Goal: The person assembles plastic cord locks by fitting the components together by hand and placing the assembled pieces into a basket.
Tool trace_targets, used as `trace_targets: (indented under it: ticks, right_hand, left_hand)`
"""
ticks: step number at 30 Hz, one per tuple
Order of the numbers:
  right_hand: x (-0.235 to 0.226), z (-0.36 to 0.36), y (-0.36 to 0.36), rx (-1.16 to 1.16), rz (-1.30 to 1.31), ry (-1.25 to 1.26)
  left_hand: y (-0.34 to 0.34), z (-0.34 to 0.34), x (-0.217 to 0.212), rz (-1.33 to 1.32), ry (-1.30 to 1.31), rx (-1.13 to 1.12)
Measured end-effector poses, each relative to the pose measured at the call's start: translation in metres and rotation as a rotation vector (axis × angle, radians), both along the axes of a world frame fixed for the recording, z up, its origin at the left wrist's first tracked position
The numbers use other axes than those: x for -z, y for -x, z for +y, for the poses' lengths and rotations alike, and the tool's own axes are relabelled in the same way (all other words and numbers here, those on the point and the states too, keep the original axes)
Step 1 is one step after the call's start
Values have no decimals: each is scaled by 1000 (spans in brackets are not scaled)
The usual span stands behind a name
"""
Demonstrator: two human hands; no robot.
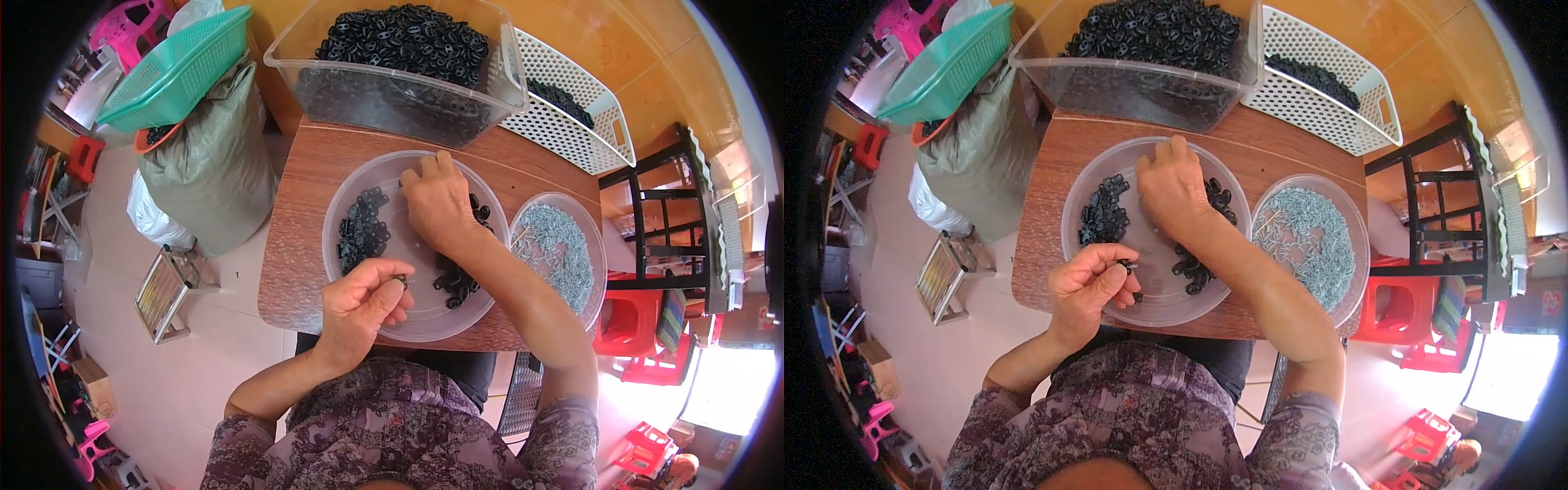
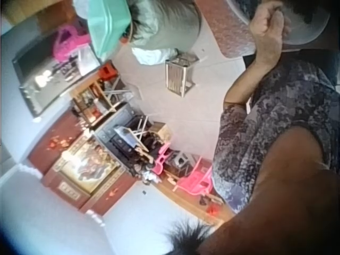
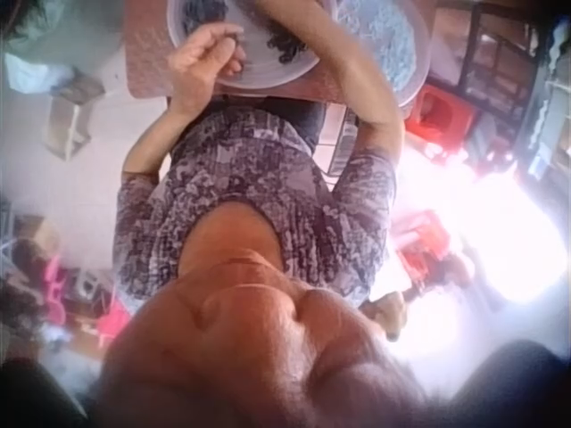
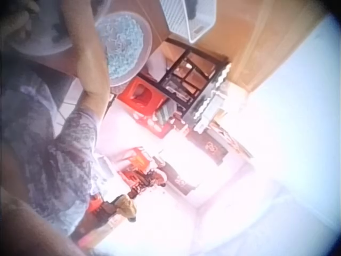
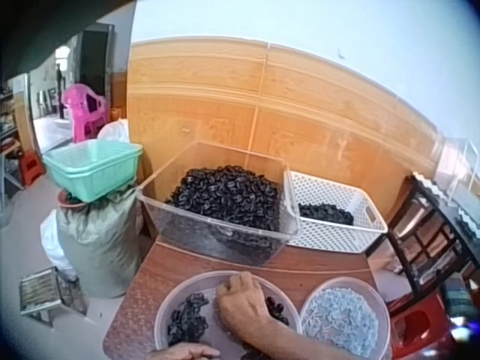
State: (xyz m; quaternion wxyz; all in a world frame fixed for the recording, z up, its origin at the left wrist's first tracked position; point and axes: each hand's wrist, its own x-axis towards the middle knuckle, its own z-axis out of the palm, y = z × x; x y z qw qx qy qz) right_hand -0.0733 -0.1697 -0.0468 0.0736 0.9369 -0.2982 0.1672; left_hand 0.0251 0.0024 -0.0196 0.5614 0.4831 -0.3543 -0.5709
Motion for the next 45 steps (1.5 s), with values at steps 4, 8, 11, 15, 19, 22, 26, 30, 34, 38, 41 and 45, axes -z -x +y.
trace_targets:
  ticks: [4, 8, 11, 15, 19, 22, 26, 30, 34, 38, 41, 45]
  right_hand:
    - [3, -1, -3, 18, -24, -25]
    - [5, -2, -7, -24, -38, 20]
    - [2, -2, -4, -28, -150, -72]
    - [2, 3, 7, -71, -256, -93]
    - [-18, 33, 33, 13, -550, -625]
    - [-41, 53, 52, 188, -852, -1225]
    - [-39, 67, 71, 199, -1133, -1707]
    - [-38, 81, 73, 167, -1276, -1928]
    - [-35, 88, 75, 65, -1319, -2041]
    - [-32, 92, 73, 121, -1385, -2047]
    - [-30, 99, 72, 139, -1332, -1930]
    - [-30, 107, 70, 169, -1298, -1657]
  left_hand:
    - [0, 0, 0, 3, 1, -8]
    - [1, 0, 0, 10, 11, -16]
    - [0, 1, 1, 25, 12, -17]
    - [0, 1, 1, 10, 10, -8]
    - [0, 1, 2, 53, 31, -36]
    - [1, -1, -5, 48, 28, -52]
    - [6, -3, -8, 51, 23, -27]
    - [11, -4, -12, 103, 22, -33]
    - [19, -3, -15, 54, 37, -95]
    - [21, -2, -13, 61, 29, -94]
    - [24, -1, -12, 28, 43, -132]
    - [27, 0, -15, -42, 17, -138]
